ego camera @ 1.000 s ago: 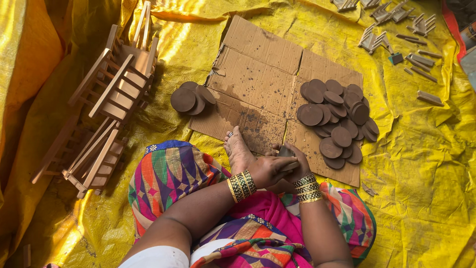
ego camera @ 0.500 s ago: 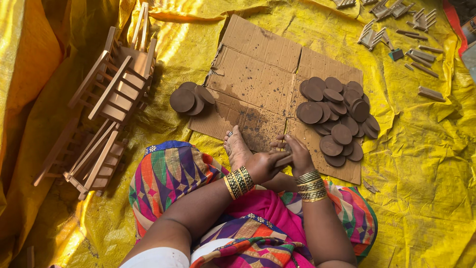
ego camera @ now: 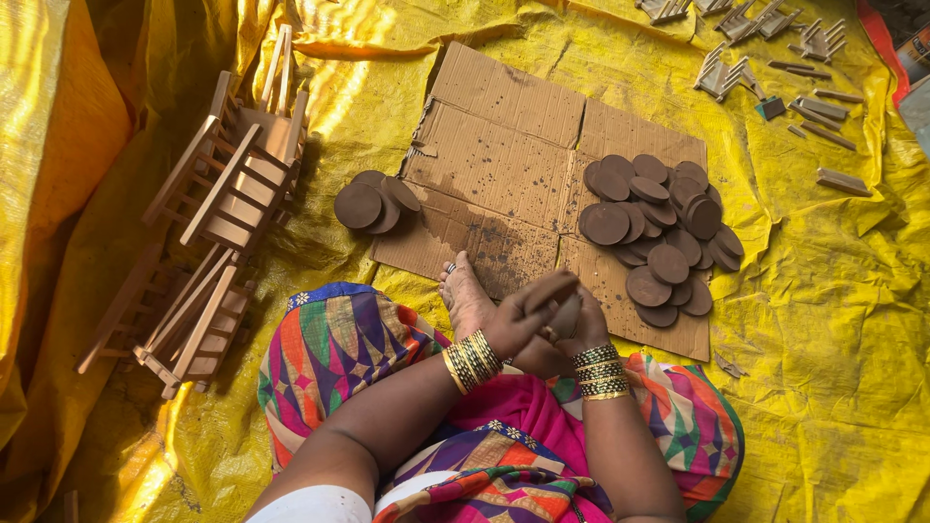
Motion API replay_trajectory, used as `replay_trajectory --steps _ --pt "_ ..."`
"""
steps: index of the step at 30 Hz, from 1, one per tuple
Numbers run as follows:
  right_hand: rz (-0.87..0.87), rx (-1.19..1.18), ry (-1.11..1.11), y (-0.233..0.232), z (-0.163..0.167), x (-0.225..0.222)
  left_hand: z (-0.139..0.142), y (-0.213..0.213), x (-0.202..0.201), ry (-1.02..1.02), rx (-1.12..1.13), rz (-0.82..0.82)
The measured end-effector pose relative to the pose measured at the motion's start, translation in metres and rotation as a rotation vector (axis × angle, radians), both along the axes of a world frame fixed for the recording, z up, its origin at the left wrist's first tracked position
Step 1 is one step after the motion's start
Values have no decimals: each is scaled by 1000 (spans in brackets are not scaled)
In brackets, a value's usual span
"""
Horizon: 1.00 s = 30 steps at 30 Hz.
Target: The person sits on the floor and shapes round clay discs by hand, pressing and smoothing each disc between the palms and fingers. Finished discs are placed on a cardboard sheet, forming a pile, with a smaller stack of discs set aside to the left.
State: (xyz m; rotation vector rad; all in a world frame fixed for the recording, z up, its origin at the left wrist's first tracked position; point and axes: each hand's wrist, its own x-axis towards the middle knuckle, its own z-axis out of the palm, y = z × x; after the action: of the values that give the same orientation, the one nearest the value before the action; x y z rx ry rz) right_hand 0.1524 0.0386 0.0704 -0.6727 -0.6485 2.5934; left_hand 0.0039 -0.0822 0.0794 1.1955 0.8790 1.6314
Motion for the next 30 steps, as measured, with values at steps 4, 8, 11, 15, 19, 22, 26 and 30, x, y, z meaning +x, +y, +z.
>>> replay_trajectory --steps 4,8,11,15,19,22,26,30 --pt "-278 184 -323 0 8 -13 5 7 -8 -691 -112 -132" --pt "-392 273 -305 -8 16 -30 3 9 -4 -794 -88 -211" --pt "-377 397 -290 -18 16 -35 -2 12 2 -866 -200 -195" --pt "-384 666 -391 -23 14 -26 -9 16 3 -997 -179 -243" --pt "-574 791 -676 -16 14 -12 -9 20 -4 -1034 -185 -172" --pt "-578 893 -670 -7 13 -8 -6 20 -10 -1057 -261 -126" --pt "-519 1206 -630 -5 15 -8 -6 18 -13 -1058 -351 -119" --pt "-462 978 -734 -17 23 -15 -13 20 -11 -1075 -295 -153"
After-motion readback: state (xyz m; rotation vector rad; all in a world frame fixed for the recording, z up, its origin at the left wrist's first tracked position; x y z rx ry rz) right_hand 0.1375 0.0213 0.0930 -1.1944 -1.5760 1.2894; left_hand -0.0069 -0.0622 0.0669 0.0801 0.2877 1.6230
